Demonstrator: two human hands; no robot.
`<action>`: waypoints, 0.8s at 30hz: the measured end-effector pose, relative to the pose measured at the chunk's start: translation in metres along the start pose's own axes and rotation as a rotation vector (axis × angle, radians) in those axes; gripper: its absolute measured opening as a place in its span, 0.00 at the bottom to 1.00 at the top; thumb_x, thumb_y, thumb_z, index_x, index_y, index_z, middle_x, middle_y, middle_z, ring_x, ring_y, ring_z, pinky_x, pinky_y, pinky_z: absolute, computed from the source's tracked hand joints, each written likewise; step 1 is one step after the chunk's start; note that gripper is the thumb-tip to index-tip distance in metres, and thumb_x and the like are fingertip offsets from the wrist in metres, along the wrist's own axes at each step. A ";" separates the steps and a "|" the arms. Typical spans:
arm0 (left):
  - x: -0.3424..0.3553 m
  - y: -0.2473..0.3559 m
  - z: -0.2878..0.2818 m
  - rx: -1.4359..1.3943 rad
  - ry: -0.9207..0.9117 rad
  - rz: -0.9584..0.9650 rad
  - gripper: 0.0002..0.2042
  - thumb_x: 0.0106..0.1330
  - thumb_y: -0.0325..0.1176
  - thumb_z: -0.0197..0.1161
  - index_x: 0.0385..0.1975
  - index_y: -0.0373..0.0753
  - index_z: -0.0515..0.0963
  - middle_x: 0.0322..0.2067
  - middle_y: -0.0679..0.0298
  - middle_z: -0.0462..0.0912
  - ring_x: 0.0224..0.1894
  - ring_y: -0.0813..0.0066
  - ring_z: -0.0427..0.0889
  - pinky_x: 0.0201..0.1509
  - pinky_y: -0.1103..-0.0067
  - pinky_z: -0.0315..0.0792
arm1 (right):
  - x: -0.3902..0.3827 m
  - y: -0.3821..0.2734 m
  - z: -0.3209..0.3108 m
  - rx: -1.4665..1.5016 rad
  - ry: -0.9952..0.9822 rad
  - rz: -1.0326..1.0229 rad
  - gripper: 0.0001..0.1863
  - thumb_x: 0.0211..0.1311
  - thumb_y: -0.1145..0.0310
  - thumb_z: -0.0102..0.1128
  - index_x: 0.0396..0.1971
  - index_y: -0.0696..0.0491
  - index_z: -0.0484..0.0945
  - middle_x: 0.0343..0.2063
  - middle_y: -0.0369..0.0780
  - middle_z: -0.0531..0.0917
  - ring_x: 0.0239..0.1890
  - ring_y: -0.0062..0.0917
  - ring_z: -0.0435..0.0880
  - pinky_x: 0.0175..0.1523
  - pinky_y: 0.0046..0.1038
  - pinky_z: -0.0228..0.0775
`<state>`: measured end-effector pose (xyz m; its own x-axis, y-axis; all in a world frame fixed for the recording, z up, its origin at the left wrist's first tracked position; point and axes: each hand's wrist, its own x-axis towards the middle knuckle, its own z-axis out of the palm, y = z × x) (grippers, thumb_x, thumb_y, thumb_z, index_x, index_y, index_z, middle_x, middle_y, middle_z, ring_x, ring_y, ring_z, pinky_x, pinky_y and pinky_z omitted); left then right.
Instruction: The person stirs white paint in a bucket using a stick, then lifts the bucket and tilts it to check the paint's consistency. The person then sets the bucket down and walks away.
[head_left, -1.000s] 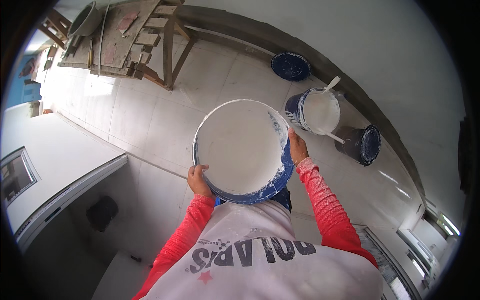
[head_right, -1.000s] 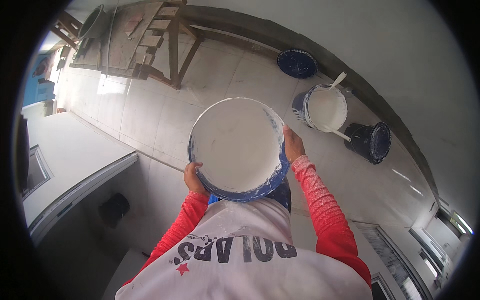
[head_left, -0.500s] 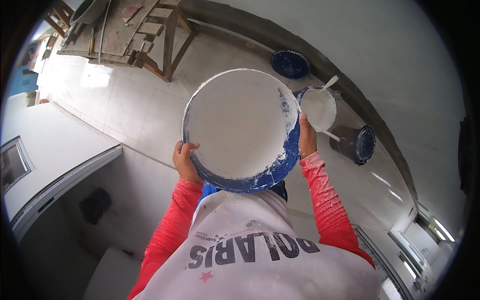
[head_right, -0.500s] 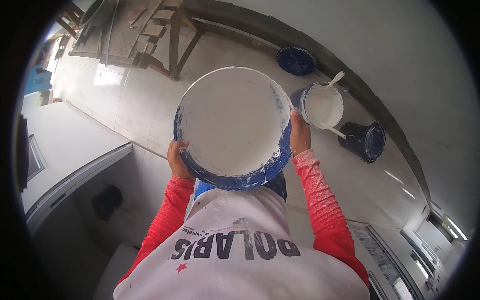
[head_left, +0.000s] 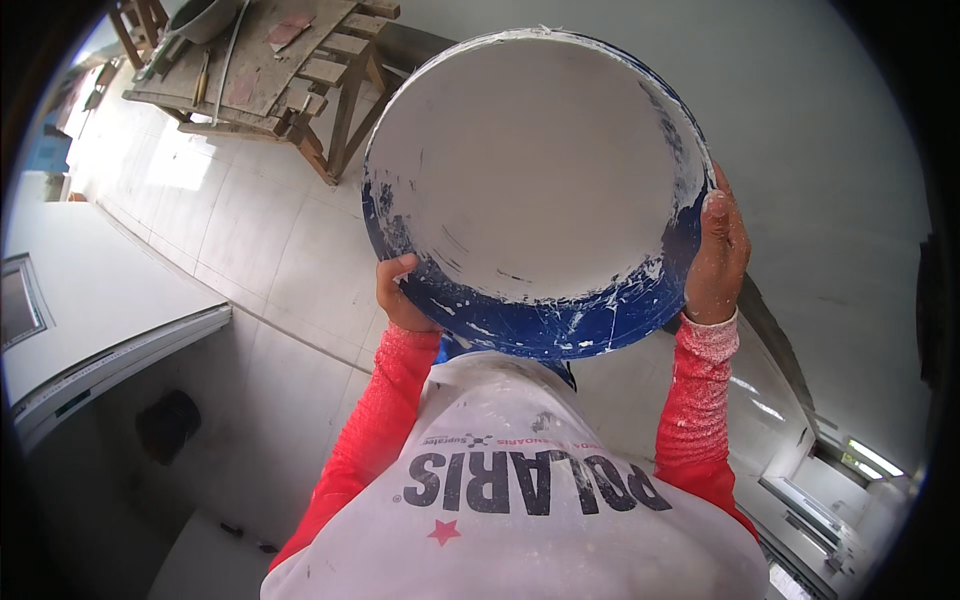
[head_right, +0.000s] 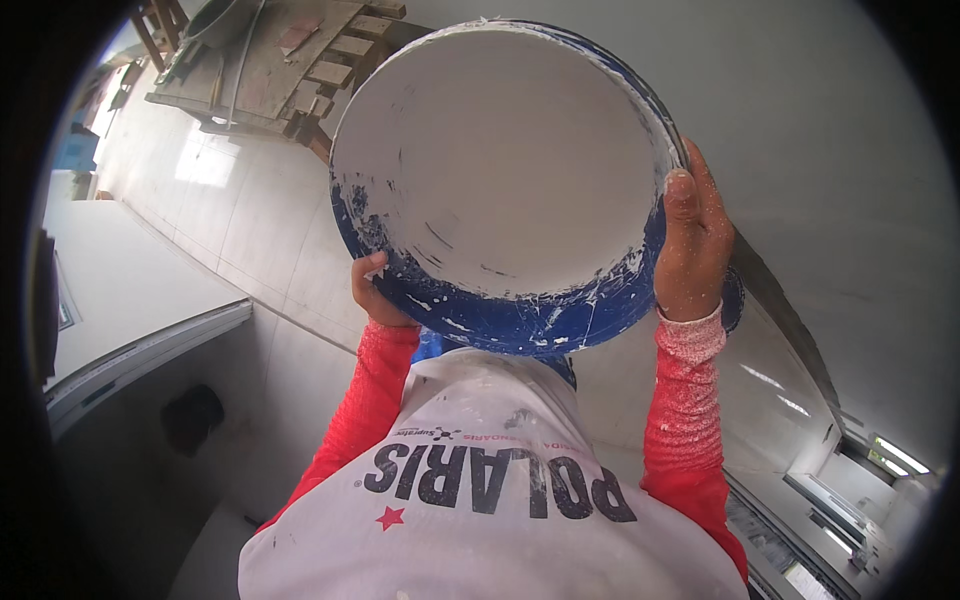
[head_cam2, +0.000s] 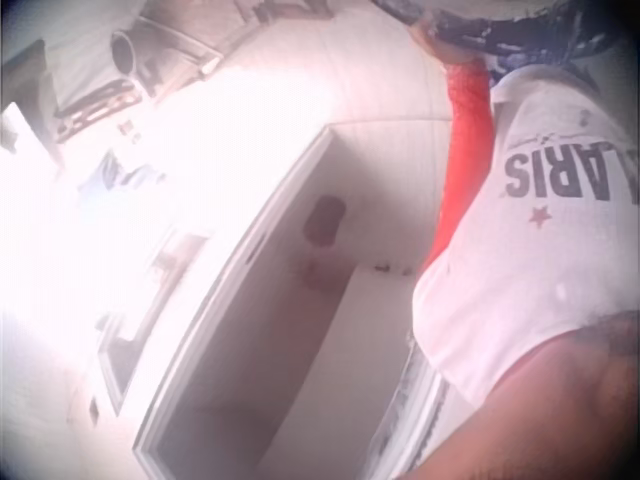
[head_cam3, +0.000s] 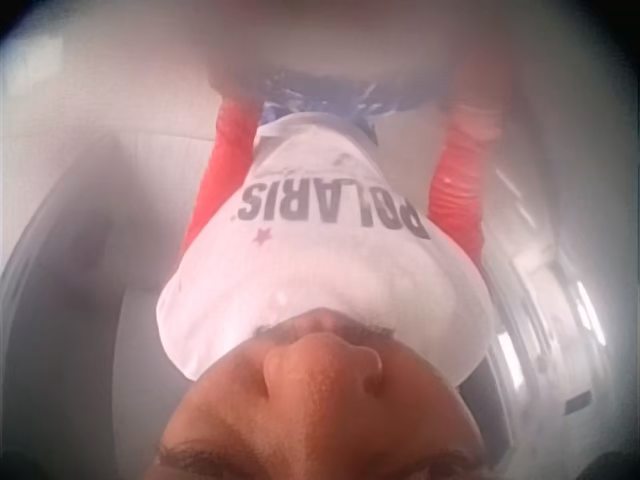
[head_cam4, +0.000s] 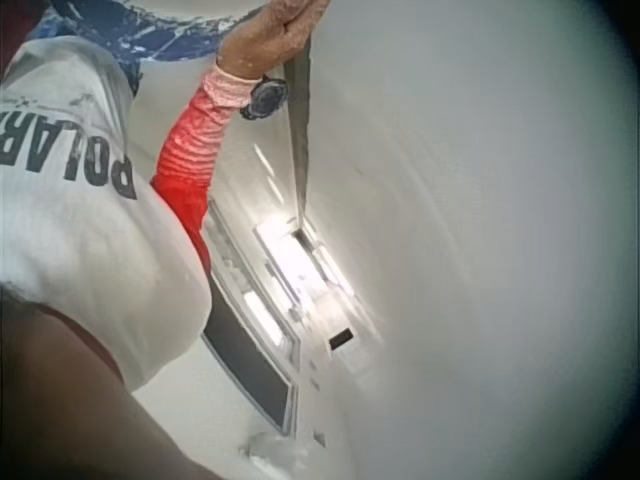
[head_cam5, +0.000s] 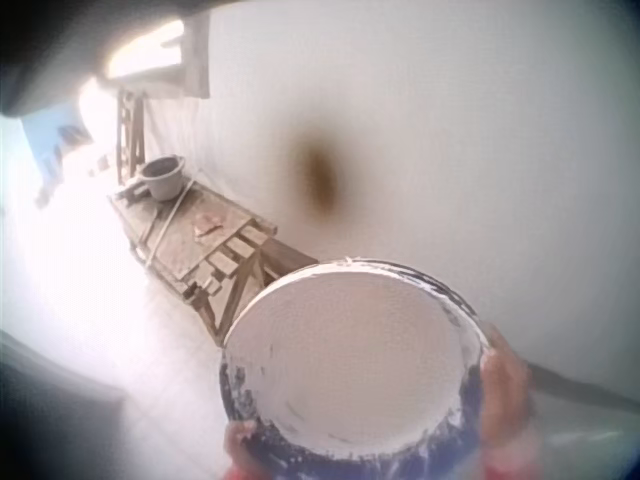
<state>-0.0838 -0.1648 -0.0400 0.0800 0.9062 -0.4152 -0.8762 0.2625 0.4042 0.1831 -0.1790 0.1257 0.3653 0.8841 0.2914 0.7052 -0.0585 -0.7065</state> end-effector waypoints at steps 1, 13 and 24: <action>0.002 0.001 0.005 -0.012 -0.015 0.016 0.24 0.54 0.38 0.52 0.52 0.37 0.73 0.46 0.57 0.78 0.48 0.63 0.78 0.53 0.72 0.75 | 0.005 -0.007 -0.004 0.004 0.015 -0.019 0.35 0.74 0.44 0.42 0.62 0.63 0.68 0.53 0.51 0.79 0.58 0.36 0.77 0.63 0.30 0.65; -0.004 0.039 0.059 0.182 -0.145 0.248 0.27 0.52 0.41 0.51 0.50 0.31 0.72 0.44 0.54 0.79 0.45 0.64 0.79 0.50 0.73 0.74 | 0.013 -0.019 -0.031 0.116 0.125 -0.015 0.32 0.77 0.51 0.37 0.61 0.65 0.68 0.54 0.52 0.77 0.58 0.37 0.76 0.64 0.33 0.64; -0.041 0.071 0.106 0.498 -0.158 0.444 0.31 0.44 0.41 0.58 0.49 0.26 0.72 0.40 0.54 0.80 0.40 0.65 0.80 0.44 0.75 0.74 | -0.023 0.061 -0.021 0.328 0.305 0.176 0.24 0.79 0.59 0.34 0.49 0.68 0.70 0.43 0.49 0.78 0.45 0.33 0.77 0.56 0.32 0.67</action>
<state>-0.0994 -0.1482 0.0919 -0.1344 0.9908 -0.0149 -0.5219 -0.0580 0.8511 0.2305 -0.2122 0.0891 0.6578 0.6950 0.2903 0.4057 -0.0022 -0.9140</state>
